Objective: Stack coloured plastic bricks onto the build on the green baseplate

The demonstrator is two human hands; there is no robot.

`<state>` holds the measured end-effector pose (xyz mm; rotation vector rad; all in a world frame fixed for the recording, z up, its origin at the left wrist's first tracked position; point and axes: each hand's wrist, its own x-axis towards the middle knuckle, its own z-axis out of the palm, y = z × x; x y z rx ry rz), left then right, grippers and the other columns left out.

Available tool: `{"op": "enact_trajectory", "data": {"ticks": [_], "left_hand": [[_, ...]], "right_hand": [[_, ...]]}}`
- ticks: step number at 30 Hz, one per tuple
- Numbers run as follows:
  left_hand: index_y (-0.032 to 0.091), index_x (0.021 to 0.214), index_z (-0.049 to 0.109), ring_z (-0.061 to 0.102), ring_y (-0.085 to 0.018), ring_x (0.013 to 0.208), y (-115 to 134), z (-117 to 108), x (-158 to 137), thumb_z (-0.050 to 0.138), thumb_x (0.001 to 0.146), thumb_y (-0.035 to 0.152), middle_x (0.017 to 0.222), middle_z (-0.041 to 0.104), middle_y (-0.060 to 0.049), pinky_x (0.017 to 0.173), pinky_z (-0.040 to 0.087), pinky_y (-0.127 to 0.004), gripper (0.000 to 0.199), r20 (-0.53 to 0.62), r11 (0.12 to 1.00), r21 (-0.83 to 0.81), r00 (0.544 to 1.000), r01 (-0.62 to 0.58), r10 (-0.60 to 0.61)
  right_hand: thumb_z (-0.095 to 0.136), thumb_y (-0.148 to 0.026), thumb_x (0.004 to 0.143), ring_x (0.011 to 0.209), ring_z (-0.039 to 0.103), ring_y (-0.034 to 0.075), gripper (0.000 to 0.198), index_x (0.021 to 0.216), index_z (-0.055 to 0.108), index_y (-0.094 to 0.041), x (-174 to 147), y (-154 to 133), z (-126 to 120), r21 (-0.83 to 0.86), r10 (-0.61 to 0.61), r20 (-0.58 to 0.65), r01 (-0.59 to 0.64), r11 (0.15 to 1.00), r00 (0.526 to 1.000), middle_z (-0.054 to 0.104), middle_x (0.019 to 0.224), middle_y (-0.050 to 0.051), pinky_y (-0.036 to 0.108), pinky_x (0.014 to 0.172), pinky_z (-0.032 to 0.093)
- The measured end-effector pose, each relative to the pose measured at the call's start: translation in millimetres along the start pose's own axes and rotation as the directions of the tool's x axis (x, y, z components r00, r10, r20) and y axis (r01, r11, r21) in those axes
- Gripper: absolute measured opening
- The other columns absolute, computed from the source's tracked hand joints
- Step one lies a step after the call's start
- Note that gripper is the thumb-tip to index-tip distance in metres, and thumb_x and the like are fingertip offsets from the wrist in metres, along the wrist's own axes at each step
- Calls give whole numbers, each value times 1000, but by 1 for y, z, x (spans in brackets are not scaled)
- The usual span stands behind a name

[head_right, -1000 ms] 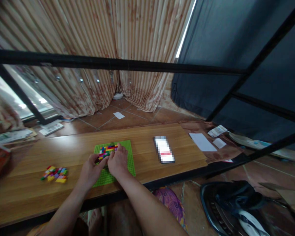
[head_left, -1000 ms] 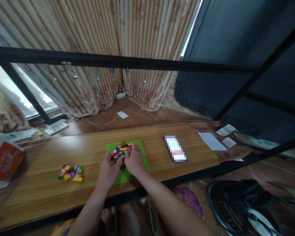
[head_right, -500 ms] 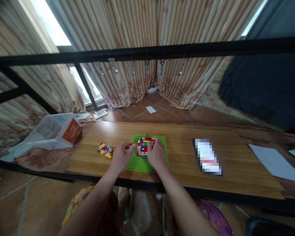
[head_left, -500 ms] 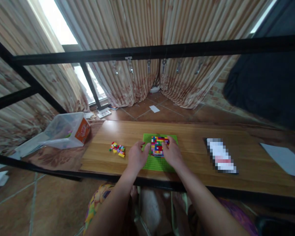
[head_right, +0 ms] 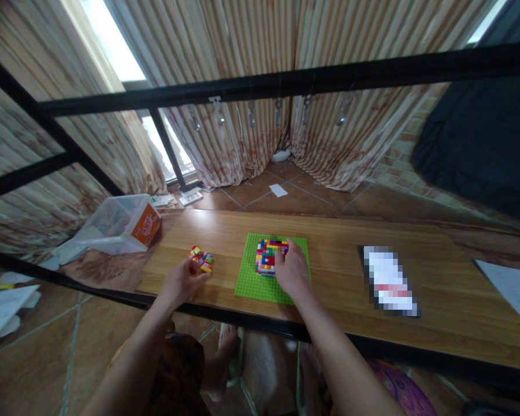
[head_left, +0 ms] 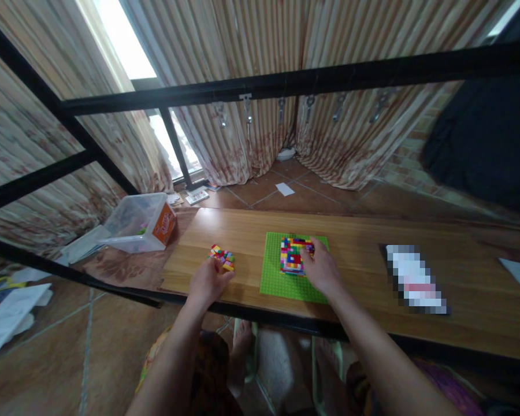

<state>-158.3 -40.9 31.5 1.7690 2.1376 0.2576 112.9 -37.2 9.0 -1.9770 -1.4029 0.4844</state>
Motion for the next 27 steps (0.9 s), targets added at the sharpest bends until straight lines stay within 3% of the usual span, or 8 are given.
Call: {"op": "enact_trajectory", "data": {"ticks": [6, 12, 15, 18, 20, 22, 25, 27], "left_hand": [[22, 97, 61, 67, -28, 102, 10, 9, 1, 63, 83, 44, 99, 72, -9, 79, 44, -33, 26, 8, 997, 75, 1000, 18, -18], [20, 96, 63, 66, -30, 106, 17, 8, -3, 55, 87, 35, 102, 72, -13, 81, 45, -36, 19, -38, 996, 88, 999, -10, 13], [19, 92, 63, 69, -30, 97, 18, 7, -2, 57, 86, 35, 91, 72, -11, 77, 45, -36, 19, -51, 999, 16, 998, -34, 34], [19, 87, 64, 69, -25, 82, 23, 11, 4, 63, 80, 34, 81, 72, -7, 72, 46, -33, 17, -98, 969, -223, 991, -110, 90], [18, 84, 63, 68, -21, 73, 31, 17, 7, 69, 74, 32, 76, 71, -4, 68, 47, -30, 18, -132, 863, -475, 984, -171, 123], [18, 84, 63, 67, -18, 69, 44, 23, 7, 74, 69, 30, 76, 71, -3, 66, 48, -28, 23, -126, 690, -694, 979, -203, 161], [17, 87, 62, 68, -15, 70, 68, 27, -1, 78, 65, 28, 81, 72, -2, 68, 51, -27, 30, -78, 452, -872, 963, -191, 256], [17, 89, 61, 68, -14, 69, 83, 28, -8, 79, 64, 27, 82, 73, -1, 67, 52, -26, 32, -62, 345, -923, 950, -171, 306]], "right_hand": [[48, -28, 91, 125, 59, 32, 51, 137, 52, -5, 0, 2, 0, 0, 6, 3, -6, 1000, 1000, 62, 132, 24, 46, 107, 42], [48, -34, 91, 119, 62, 33, 52, 134, 55, -6, 4, 12, 4, 55, -16, -20, 17, 998, 1000, 64, 128, 24, 48, 104, 44], [49, -37, 89, 115, 63, 32, 52, 132, 58, -9, 8, 15, 4, 142, 11, -63, -2, 990, 998, 65, 127, 22, 48, 102, 46], [49, -38, 89, 106, 65, 30, 51, 131, 58, -10, 8, 9, -4, 222, 25, -164, 12, 975, 986, 65, 125, 22, 48, 95, 49], [48, -35, 89, 101, 65, 28, 46, 127, 61, -12, 4, 0, -10, 250, -29, -261, 97, 963, 965, 66, 120, 20, 46, 93, 50], [48, -34, 90, 93, 65, 25, 39, 120, 64, -15, -3, -11, -16, 303, -132, -288, 221, 927, 949, 69, 111, 15, 42, 88, 51], [51, -35, 92, 84, 64, 19, 28, 110, 68, -21, -15, -26, -19, 400, -275, -234, 350, 847, 933, 70, 98, 7, 34, 79, 52], [55, -35, 92, 77, 63, 17, 24, 107, 68, -22, -21, -33, -17, 435, -332, -169, 373, 819, 928, 70, 91, 4, 31, 75, 51]]}}
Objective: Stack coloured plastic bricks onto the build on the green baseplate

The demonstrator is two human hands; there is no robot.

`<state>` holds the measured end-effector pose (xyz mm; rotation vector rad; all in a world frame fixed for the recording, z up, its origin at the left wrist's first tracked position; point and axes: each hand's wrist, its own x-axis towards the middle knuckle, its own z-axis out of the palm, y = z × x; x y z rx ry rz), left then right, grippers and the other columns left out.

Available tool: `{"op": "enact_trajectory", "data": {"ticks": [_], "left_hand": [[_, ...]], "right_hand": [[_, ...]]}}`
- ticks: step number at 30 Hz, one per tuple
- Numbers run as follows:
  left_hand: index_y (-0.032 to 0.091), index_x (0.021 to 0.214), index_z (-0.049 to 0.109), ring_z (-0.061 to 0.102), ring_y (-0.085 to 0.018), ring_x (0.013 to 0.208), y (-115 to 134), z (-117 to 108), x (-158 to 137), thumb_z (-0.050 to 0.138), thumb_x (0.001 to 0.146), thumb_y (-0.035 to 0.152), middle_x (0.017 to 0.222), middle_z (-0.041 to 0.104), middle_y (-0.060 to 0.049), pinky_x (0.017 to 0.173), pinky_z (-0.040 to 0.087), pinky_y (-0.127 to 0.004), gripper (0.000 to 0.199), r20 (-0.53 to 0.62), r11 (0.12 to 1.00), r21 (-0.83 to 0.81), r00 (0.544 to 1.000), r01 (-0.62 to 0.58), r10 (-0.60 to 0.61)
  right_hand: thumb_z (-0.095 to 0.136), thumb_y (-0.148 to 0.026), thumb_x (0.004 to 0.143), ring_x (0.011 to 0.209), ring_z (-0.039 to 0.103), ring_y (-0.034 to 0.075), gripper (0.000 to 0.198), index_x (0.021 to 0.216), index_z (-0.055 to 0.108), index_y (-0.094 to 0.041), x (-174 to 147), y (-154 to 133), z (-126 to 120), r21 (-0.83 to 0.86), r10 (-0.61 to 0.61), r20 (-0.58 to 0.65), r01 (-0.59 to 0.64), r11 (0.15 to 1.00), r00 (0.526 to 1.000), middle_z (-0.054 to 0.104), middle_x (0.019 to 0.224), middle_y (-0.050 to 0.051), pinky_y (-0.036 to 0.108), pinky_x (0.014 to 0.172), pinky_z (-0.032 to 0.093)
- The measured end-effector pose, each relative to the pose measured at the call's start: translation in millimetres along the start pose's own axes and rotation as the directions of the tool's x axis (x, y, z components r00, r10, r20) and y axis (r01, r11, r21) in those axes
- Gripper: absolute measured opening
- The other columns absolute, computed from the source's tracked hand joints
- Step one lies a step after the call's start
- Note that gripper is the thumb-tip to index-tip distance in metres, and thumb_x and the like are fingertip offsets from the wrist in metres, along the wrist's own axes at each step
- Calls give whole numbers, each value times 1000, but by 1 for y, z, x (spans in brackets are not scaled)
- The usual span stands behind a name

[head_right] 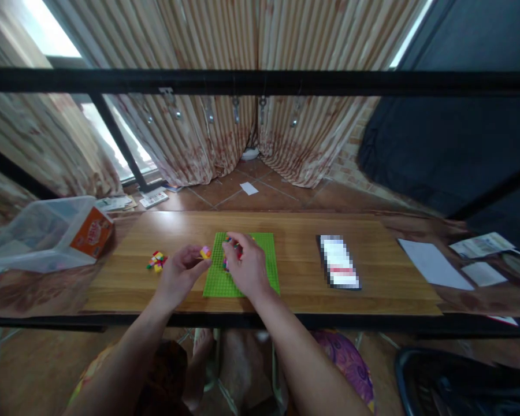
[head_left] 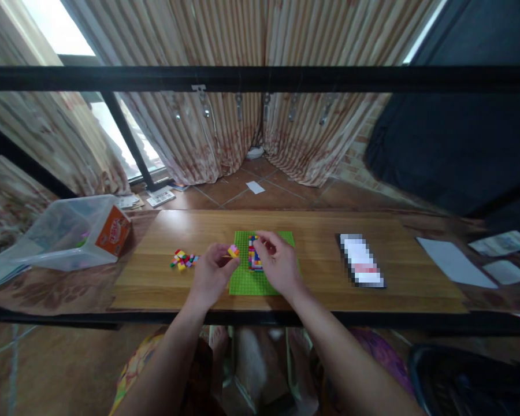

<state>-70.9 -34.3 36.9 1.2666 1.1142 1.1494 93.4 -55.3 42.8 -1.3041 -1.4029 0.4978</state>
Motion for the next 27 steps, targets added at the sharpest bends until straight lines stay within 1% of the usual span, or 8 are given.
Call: {"op": "enact_trajectory", "data": {"ticks": [3, 6, 11, 14, 16, 19, 22, 27], "left_hand": [[17, 90, 60, 68, -14, 70, 5, 18, -3, 79, 64, 24, 86, 73, -2, 68, 53, -25, 33, 53, 995, -97, 998, -20, 25], [17, 90, 60, 69, -14, 71, 6, 30, -3, 78, 66, 22, 86, 73, -3, 69, 54, -26, 30, 76, 988, -149, 996, -44, 56], [17, 92, 60, 67, -12, 68, 5, 39, -1, 78, 65, 19, 87, 72, -1, 66, 52, -24, 32, 67, 986, -155, 995, -59, 70], [16, 91, 64, 65, -12, 69, 8, 41, -1, 77, 68, 23, 87, 72, -1, 66, 51, -24, 27, 70, 982, -176, 995, -64, 78], [16, 87, 66, 63, -11, 69, 9, 43, -2, 75, 72, 26, 81, 70, 0, 67, 50, -23, 21, 68, 980, -189, 995, -65, 79], [15, 82, 68, 59, -10, 65, 9, 45, -2, 74, 74, 31, 73, 67, 1, 65, 48, -23, 19, 60, 981, -187, 997, -39, 51], [15, 82, 68, 57, -10, 63, 8, 46, -2, 75, 73, 32, 71, 65, 2, 64, 47, -23, 21, 37, 971, -237, 999, 6, 3], [16, 83, 67, 56, -9, 62, 8, 48, -1, 78, 70, 33, 74, 65, 2, 66, 48, -24, 24, 20, 940, -336, 998, 64, -61]], "right_hand": [[61, -36, 89, 71, 62, 15, 22, 105, 69, -22, -4, -4, 7, 60, 22, 92, -28, 998, 995, 70, 86, 3, 30, 71, 51], [64, -35, 87, 76, 65, 17, 18, 99, 71, -23, -4, -3, 11, 136, 67, 84, -78, 988, 994, 72, 86, 3, 31, 73, 52], [66, -33, 84, 74, 68, 17, 16, 93, 74, -22, 1, 1, 8, 292, 157, 60, -168, 942, 986, 74, 82, 2, 31, 72, 54], [65, -32, 84, 76, 69, 18, 17, 94, 75, -22, 2, 2, 2, 320, 179, 90, -199, 926, 980, 75, 82, 3, 32, 73, 56], [64, -31, 84, 80, 70, 18, 19, 97, 75, -23, 2, 4, -2, 329, 173, 124, -205, 922, 977, 76, 86, 4, 32, 75, 56], [65, -30, 82, 82, 70, 17, 23, 103, 73, -23, 2, 8, -7, 352, 168, 168, -218, 910, 971, 76, 91, 4, 32, 76, 57], [68, -30, 79, 80, 69, 16, 28, 106, 71, -23, 2, 13, -8, 359, 192, 194, -252, 899, 962, 74, 92, 3, 32, 74, 58], [70, -36, 77, 70, 67, 16, 21, 92, 71, -21, 3, 17, -7, 344, 232, 220, -297, 891, 948, 73, 82, 2, 31, 69, 57]]}}
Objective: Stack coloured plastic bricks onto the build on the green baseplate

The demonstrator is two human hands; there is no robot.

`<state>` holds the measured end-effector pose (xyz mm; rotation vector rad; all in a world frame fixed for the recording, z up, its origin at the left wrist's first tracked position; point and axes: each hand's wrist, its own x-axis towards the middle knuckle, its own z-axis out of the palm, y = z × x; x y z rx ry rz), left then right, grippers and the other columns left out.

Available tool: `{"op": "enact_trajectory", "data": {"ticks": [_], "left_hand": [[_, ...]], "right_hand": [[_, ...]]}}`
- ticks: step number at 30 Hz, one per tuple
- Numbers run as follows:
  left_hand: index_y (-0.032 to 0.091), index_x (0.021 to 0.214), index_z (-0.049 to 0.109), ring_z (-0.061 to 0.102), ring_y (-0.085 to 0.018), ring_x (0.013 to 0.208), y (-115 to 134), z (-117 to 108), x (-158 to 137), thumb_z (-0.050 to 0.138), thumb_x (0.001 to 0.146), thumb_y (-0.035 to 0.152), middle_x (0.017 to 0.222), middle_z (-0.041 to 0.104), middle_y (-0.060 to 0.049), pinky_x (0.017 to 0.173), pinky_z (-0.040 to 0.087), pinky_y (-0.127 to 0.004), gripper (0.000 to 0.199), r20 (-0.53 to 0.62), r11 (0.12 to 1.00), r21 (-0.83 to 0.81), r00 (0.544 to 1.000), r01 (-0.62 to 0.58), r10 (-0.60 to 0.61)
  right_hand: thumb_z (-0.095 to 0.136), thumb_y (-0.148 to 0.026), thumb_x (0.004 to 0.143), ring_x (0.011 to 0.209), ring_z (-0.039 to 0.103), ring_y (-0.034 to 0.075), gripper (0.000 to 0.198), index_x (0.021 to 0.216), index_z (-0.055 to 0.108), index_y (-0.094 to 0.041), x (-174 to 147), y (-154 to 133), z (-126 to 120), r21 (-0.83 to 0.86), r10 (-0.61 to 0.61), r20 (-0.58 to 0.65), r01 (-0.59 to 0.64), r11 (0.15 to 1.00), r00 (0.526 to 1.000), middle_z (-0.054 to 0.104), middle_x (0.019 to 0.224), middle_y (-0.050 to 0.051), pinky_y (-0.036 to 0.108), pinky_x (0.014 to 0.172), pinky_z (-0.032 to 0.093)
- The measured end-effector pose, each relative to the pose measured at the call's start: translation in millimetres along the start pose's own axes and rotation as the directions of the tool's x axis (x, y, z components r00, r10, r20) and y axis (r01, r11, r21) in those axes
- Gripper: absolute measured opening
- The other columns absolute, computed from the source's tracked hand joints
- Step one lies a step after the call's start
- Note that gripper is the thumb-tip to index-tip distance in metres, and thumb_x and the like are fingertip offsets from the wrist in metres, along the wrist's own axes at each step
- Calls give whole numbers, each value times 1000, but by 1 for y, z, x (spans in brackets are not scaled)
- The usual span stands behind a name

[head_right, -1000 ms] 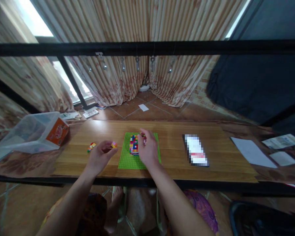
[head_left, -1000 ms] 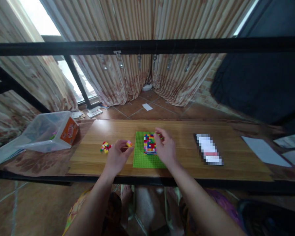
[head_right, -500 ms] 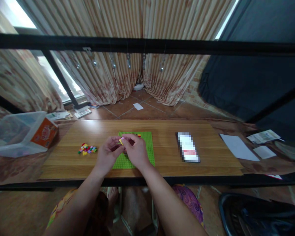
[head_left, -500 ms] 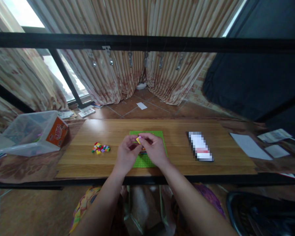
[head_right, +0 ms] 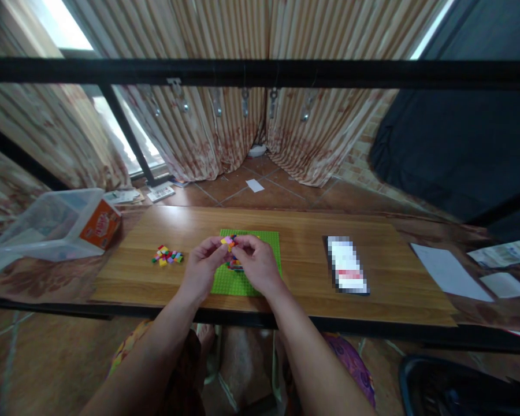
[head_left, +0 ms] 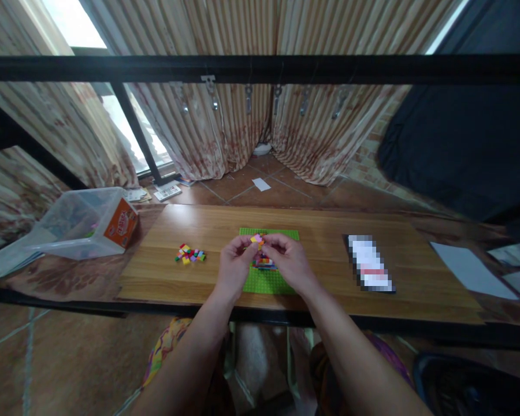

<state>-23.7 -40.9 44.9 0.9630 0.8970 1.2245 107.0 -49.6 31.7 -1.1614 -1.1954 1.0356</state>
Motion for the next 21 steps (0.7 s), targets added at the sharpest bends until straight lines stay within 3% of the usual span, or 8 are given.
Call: {"op": "enact_trajectory", "data": {"ticks": [4, 13, 21], "left_hand": [[15, 84, 68, 57, -8, 63, -1, -1, 1, 77, 70, 30, 73, 65, 2, 66, 47, -22, 22, 10, 1000, -22, 1000, -8, 8], [16, 84, 67, 58, -10, 70, 0, -2, 1, 78, 71, 35, 77, 66, 1, 71, 49, -23, 26, 11, 1000, 27, 1000, -14, 13], [15, 81, 67, 54, -10, 65, 0, -9, 2, 71, 79, 40, 69, 62, 2, 65, 45, -23, 25, 91, 982, 179, 995, -56, 40]], "right_hand": [[69, -38, 79, 67, 66, 16, 18, 82, 71, -20, 1, -1, 1, -17, -2, 5, 2, 1000, 1000, 72, 76, 2, 31, 66, 56], [65, -42, 83, 70, 66, 16, 23, 82, 73, -20, 1, -2, 1, -54, -30, 30, 32, 998, 999, 73, 76, 3, 30, 68, 54], [69, -41, 77, 66, 64, 16, 21, 80, 79, -22, 0, -4, 1, -60, -27, 23, 28, 998, 999, 74, 72, 1, 29, 65, 52]]}}
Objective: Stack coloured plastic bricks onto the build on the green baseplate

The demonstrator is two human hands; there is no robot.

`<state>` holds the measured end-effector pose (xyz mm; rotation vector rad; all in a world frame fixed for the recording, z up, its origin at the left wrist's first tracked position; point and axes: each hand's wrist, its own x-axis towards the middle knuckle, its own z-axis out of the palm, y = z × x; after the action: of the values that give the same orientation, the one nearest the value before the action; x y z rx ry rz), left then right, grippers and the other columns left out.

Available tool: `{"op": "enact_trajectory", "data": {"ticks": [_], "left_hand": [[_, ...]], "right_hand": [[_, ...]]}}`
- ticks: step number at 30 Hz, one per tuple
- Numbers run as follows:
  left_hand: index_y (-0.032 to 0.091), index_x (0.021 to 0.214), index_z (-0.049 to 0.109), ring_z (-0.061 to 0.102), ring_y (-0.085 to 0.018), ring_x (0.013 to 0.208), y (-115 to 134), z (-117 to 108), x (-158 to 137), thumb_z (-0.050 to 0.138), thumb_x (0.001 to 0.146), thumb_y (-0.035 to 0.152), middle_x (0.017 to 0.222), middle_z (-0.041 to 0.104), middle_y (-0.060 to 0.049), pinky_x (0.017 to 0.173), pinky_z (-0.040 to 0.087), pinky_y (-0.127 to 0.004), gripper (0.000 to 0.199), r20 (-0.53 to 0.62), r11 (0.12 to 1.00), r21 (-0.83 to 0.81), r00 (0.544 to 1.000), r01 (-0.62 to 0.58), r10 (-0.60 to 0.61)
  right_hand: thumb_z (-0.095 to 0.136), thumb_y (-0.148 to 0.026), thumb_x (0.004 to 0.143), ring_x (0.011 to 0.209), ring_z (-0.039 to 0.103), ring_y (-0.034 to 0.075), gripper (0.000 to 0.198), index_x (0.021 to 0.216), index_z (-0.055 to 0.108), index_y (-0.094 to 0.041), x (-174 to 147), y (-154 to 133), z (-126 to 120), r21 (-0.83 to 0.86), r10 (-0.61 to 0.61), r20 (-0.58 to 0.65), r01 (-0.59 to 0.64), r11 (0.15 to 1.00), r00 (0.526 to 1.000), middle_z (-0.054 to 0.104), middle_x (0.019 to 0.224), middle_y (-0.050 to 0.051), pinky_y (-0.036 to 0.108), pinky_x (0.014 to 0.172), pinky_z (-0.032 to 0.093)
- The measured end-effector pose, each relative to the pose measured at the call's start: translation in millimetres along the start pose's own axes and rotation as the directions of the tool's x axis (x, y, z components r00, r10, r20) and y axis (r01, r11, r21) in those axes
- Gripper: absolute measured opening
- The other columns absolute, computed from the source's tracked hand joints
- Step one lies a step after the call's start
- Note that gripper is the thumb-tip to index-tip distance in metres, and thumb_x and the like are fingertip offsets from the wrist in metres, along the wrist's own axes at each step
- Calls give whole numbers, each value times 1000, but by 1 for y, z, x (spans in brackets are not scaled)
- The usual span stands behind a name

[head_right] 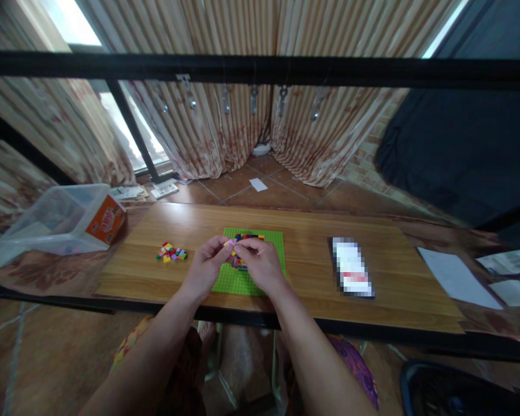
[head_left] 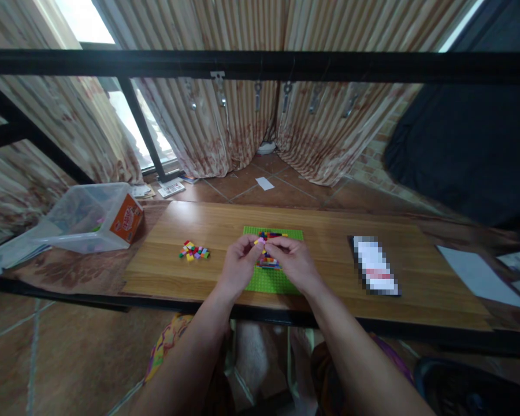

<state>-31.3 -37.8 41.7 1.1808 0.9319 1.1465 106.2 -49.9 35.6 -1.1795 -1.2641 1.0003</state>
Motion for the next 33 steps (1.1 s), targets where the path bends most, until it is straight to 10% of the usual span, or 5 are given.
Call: {"op": "enact_trajectory", "data": {"ticks": [7, 15, 33], "left_hand": [[15, 79, 68, 53, -9, 63, 4, -4, 0, 76, 73, 43, 70, 62, 1, 64, 45, -22, 30, 12, 998, -45, 999, 39, -38], [16, 70, 65, 47, -8, 53, -3, -24, 8, 76, 66, 39, 59, 53, 4, 53, 41, -21, 26, -221, 988, 43, 966, 150, -137], [17, 98, 79, 43, -10, 47, -11, -34, -5, 58, 78, 29, 55, 56, 3, 47, 35, -22, 32, 108, 896, 433, 981, 99, -161]], "right_hand": [[74, -47, 72, 65, 65, 17, 24, 77, 79, -23, 1, -2, -4, 62, 80, -6, -79, 995, 997, 74, 72, 1, 31, 65, 54], [73, -38, 77, 76, 65, 19, 16, 79, 79, -24, 7, 7, -19, -305, -90, -136, 45, 951, 987, 71, 82, 4, 35, 74, 51], [74, -22, 75, 106, 56, 29, 8, 75, 78, -28, 0, 15, 3, -658, -197, -71, 102, 746, 978, 64, 103, 8, 49, 95, 46]]}}
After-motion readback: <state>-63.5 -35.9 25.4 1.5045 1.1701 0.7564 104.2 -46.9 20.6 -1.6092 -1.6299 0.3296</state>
